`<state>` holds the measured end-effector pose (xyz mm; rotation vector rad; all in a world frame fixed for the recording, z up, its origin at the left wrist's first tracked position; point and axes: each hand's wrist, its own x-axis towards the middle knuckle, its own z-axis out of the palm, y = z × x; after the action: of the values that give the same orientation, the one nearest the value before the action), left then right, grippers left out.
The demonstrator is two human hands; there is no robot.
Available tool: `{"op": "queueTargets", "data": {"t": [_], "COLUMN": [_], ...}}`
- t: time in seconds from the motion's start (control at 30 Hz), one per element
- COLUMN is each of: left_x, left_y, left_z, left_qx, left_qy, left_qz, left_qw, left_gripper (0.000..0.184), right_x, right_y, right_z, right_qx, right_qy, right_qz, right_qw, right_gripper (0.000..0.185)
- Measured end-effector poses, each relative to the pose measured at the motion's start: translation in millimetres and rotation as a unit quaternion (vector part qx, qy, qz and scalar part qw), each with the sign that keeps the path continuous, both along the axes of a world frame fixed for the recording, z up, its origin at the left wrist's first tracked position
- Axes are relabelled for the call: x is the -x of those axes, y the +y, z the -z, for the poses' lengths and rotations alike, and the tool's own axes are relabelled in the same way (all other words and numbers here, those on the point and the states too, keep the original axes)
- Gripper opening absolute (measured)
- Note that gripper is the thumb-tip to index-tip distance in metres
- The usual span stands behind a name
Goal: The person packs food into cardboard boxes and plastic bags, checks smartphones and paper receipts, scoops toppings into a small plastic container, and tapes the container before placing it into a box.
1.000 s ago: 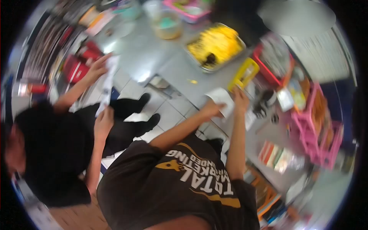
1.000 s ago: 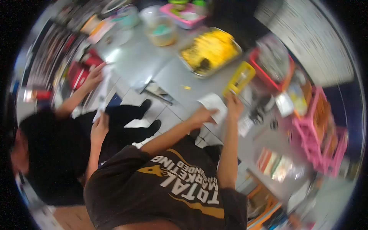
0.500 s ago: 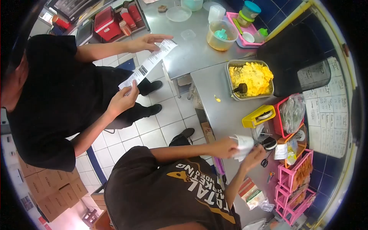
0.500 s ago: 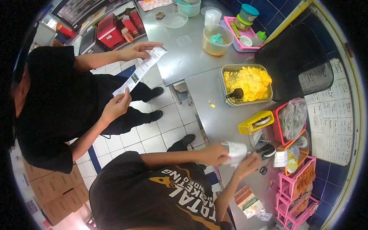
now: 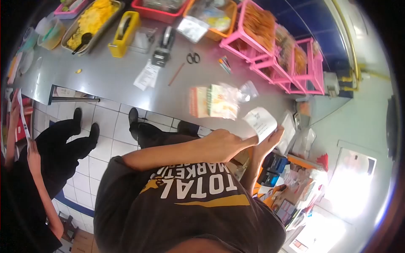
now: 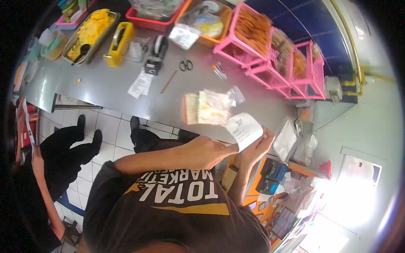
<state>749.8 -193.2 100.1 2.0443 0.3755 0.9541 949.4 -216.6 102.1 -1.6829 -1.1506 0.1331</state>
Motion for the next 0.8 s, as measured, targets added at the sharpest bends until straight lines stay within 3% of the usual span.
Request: {"op": "queueTargets", "data": {"t": [0.03, 0.1, 0.17, 0.23, 0.3, 0.33, 0.43, 0.5, 0.53, 0.57, 0.63, 0.67, 0.7, 0.77, 0.8], "left_x": [-29.0, -61.3, -87.8, -94.2, -97.5, -98.5, -105.3, -102.6, -100.1, -99.0, -97.2, -95.4, -94.9, -84.4, -81.7], "left_y": [-3.0, -2.8, -6.0, -7.0, -10.6, -13.7, -25.4, -30.7, -27.6, -25.1, -24.5, -22.6, -17.1, -13.2, -11.4], "left_z": [2.5, 8.3, 37.2, 60.6, 65.5, 68.3, 90.9, 93.6, 94.8, 98.5, 115.6, 130.7, 145.5, 159.2, 145.9], "left_qx": [0.0, 0.072, 0.078, 0.147, 0.204, 0.264, 0.276, 0.327, 0.373, 0.364, 0.292, 0.239, 0.224, 0.215, 0.202], "left_qy": [0.011, 0.084, 0.119, 0.102, 0.105, 0.102, 0.033, 0.02, 0.006, 0.007, 0.003, 0.028, 0.03, 0.186, 0.197], "left_qz": [-0.001, -0.075, -0.151, -0.298, -0.347, -0.385, -0.413, -0.415, -0.413, -0.413, -0.428, -0.436, -0.458, -0.425, -0.435], "left_qw": [1.0, 0.991, 0.978, 0.937, 0.909, 0.878, 0.867, 0.849, 0.831, 0.835, 0.855, 0.867, 0.86, 0.859, 0.855], "left_gripper": [0.048, 0.048, 0.041, 0.039, 0.038, 0.036, 0.029, 0.028, 0.028, 0.028, 0.029, 0.03, 0.03, 0.035, 0.035], "right_x": [-28.1, -67.9, -79.4, -71.2, -49.4, -42.7, -35.4, -38.4, -45.1, -46.1, -44.4, -57.4, -59.3, -59.2, -62.0], "right_y": [11.8, 43.8, 83.4, 121.1, 136.1, 142.4, 166.1, 175.7, 187.7, 195.6, 204.8, 211.0, 225.0, 251.2, 258.0], "right_z": [7.4, 33.7, 55.2, 88.6, 91.0, 93.9, 96.2, 95.9, 107.4, 100.7, 86.9, 106.8, 120.0, 147.5, 159.3], "right_qx": [-0.026, -0.014, 0.0, -0.008, 0.107, 0.099, 0.092, 0.045, 0.226, 0.217, 0.352, 0.333, 0.329, 0.328, 0.337], "right_qy": [0.043, -0.06, -0.142, -0.08, 0.018, 0.022, -0.04, -0.046, -0.007, -0.007, 0.072, -0.008, -0.008, 0.053, 0.077], "right_qz": [-0.016, -0.038, -0.137, -0.255, -0.324, -0.328, -0.384, -0.5, -0.504, -0.504, -0.545, -0.568, -0.6, -0.666, -0.688], "right_qw": [0.999, 0.997, 0.98, 0.964, 0.94, 0.939, 0.918, 0.863, 0.833, 0.836, 0.758, 0.752, 0.73, 0.668, 0.638], "right_gripper": [0.011, 0.008, 0.008, 0.007, 0.014, 0.014, 0.021, 0.025, 0.034, 0.034, 0.036, 0.035, 0.038, 0.046, 0.049]}}
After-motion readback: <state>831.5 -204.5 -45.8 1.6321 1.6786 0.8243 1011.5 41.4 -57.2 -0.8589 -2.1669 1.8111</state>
